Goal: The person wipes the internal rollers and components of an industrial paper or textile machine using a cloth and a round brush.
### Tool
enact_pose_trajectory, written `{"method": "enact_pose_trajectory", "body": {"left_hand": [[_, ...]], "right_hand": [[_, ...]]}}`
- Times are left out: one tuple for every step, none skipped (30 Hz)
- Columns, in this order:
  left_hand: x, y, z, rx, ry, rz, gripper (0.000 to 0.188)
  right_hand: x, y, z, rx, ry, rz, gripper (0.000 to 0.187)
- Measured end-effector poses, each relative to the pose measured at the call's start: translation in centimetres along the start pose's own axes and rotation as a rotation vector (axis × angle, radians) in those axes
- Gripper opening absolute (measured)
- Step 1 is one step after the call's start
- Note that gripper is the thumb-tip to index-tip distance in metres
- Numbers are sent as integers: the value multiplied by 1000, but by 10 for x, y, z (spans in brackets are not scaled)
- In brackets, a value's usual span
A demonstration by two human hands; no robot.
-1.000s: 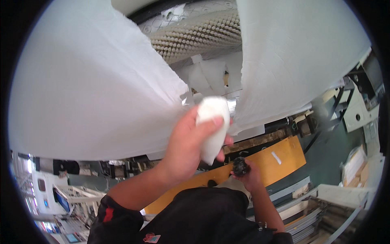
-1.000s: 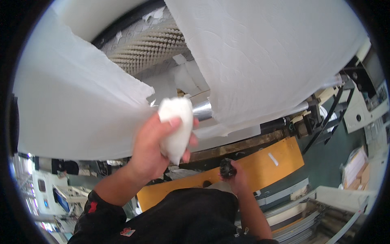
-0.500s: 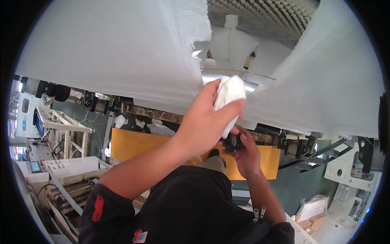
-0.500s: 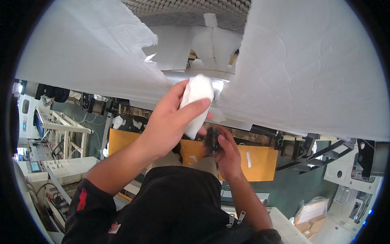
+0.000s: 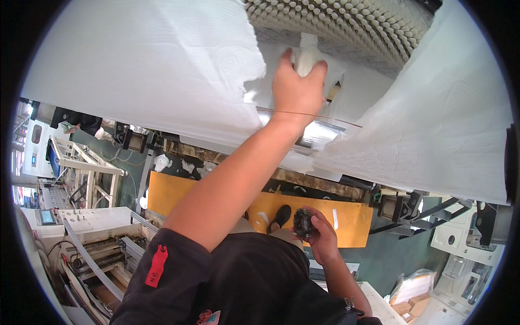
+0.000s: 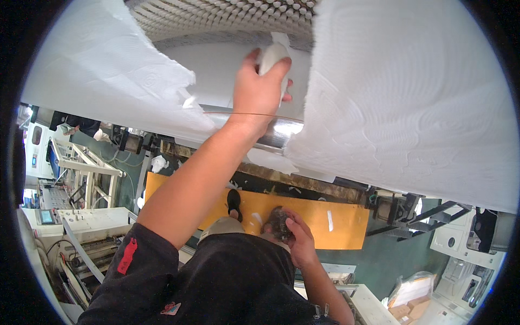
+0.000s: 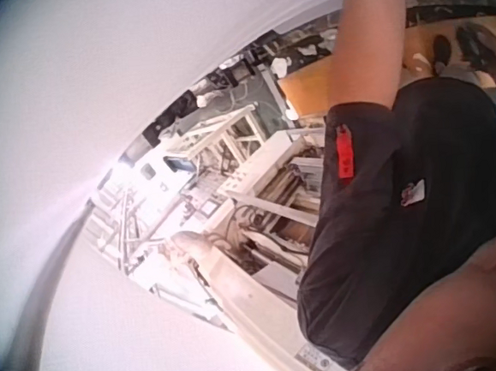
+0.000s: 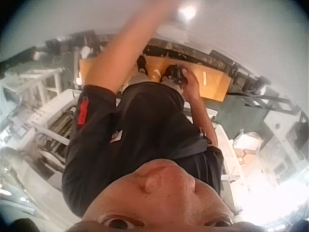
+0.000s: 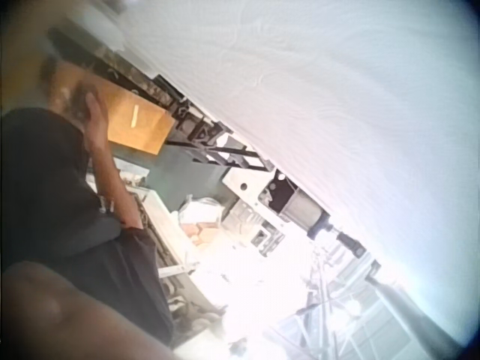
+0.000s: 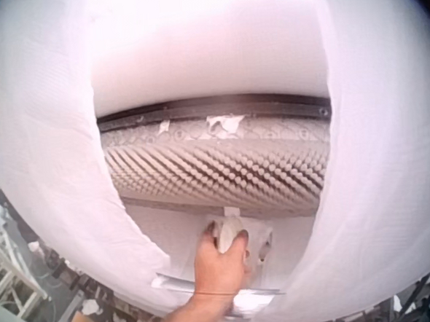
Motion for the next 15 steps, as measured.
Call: {"method": "enact_pose_trajectory", "body": {"left_hand": [[-1,2,0,-4,55,-48,67],[-6,-1,2,35,70,-88,77],[-13,-5,1,-7,114,-146,77],[-21,-11,0,-49,159,-203,78],[-23,-14,0,-91,203,-256,79],[-24,-19,-4,-117,199,-262,80],[-22,-15,-6,-140,200,-266,81],[-20,-10,-8,-160,204,-276,82],[-17,-7,-7,-135,175,-220,80],[-12,0,-5,-102,146,-163,79],[-7,2,-6,-67,108,-106,77],[-2,0,-8,-85,130,-123,73],[2,0,-7,-106,156,-146,69],[4,-1,-6,-128,181,-169,65],[5,0,-6,-152,224,-225,61]], "right_hand": [[0,0,6,1,4,5,50],[0,-2,10,2,7,10,50],[-1,-4,13,-10,3,5,51],[-1,-6,15,-22,-2,0,52],[-2,-7,19,-32,-4,-7,52],[-3,-8,20,-20,2,-10,53],[-3,-9,19,0,8,-15,54],[-7,-11,21,23,9,-17,54],[-9,-10,24,22,13,-26,55],[-7,-10,26,27,21,-33,55],[-4,-9,30,28,34,-36,56],[-2,-9,34,34,57,-41,57],[-1,-8,36,32,73,-54,57],[1,-7,39,30,89,-66,58],[4,-8,40,27,105,-78,58]]}}
Point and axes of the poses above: each hand's wrist, its own x-axis away from the middle knuckle, its own z-axis out of the back of the hand, y = z × x, the point moved 2 cm from there along -x, towards the middle knuckle, and after that the axes turned 15 degrees about -x, right-handed, at the moved point
